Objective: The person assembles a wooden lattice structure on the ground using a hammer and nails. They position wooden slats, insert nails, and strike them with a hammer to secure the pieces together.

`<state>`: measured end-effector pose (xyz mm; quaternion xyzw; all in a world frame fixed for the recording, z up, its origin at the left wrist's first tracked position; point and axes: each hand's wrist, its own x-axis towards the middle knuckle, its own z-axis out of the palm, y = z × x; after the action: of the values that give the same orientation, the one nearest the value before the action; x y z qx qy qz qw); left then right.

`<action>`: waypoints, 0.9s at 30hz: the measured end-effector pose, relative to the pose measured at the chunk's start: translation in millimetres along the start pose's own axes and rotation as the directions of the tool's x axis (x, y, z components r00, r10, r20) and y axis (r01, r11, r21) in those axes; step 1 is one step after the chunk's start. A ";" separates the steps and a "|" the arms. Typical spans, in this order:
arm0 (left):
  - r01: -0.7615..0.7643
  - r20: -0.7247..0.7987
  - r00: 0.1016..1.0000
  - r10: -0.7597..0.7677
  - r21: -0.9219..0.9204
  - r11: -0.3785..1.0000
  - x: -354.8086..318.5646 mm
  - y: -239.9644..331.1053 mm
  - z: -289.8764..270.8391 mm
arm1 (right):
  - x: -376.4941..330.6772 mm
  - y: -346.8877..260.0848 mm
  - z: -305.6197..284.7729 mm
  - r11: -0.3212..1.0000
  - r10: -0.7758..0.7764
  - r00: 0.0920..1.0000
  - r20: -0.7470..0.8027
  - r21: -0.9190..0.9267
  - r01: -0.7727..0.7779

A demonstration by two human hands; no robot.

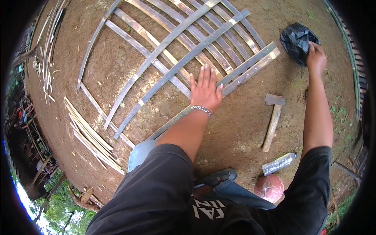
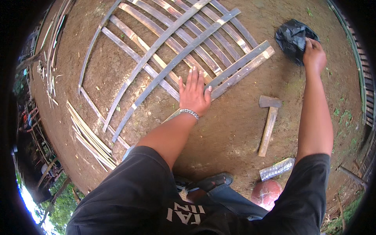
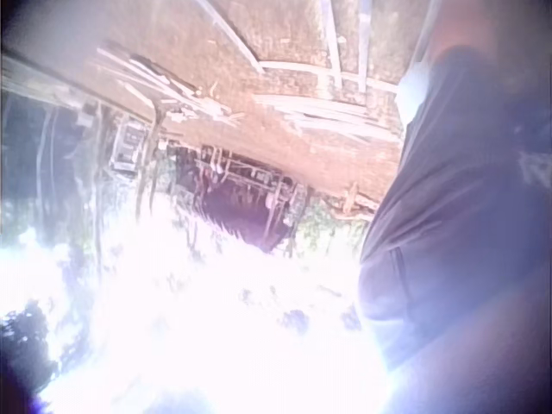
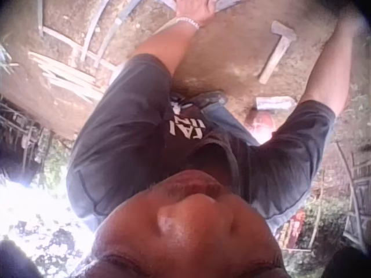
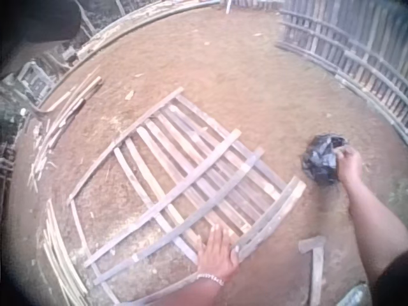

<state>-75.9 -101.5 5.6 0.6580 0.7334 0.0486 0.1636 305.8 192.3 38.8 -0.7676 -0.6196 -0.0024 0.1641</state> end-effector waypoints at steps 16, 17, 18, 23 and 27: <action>-0.010 0.024 1.000 0.010 0.029 1.000 -3.0 3.0 -2.8 | -224.1 -55.7 -107.7 0.813 0.142 0.972 0.186 0.538 -0.221; -0.016 0.015 1.000 0.016 0.035 0.999 -3.6 3.2 -1.4 | -245.2 -57.5 -105.5 0.779 0.157 0.959 0.236 0.568 -0.267; -0.023 0.005 1.000 0.023 0.040 0.999 -3.5 3.2 0.6 | -265.7 -61.3 -101.6 0.742 0.169 0.944 0.283 0.594 -0.311; -0.053 -0.052 0.997 0.054 0.007 0.999 -5.3 3.2 4.0 | -326.7 -133.8 -87.5 0.644 0.173 0.854 0.491 0.599 -0.475; -0.054 -0.063 0.997 0.052 -0.025 0.998 -3.9 -1.1 5.9 | -353.7 -166.8 -38.3 0.401 0.192 0.742 0.642 0.638 -0.657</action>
<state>-74.9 -106.4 0.4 0.6731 0.7198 0.0832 0.1481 72.5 -123.8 43.2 -0.7012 -0.3339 0.5243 0.3493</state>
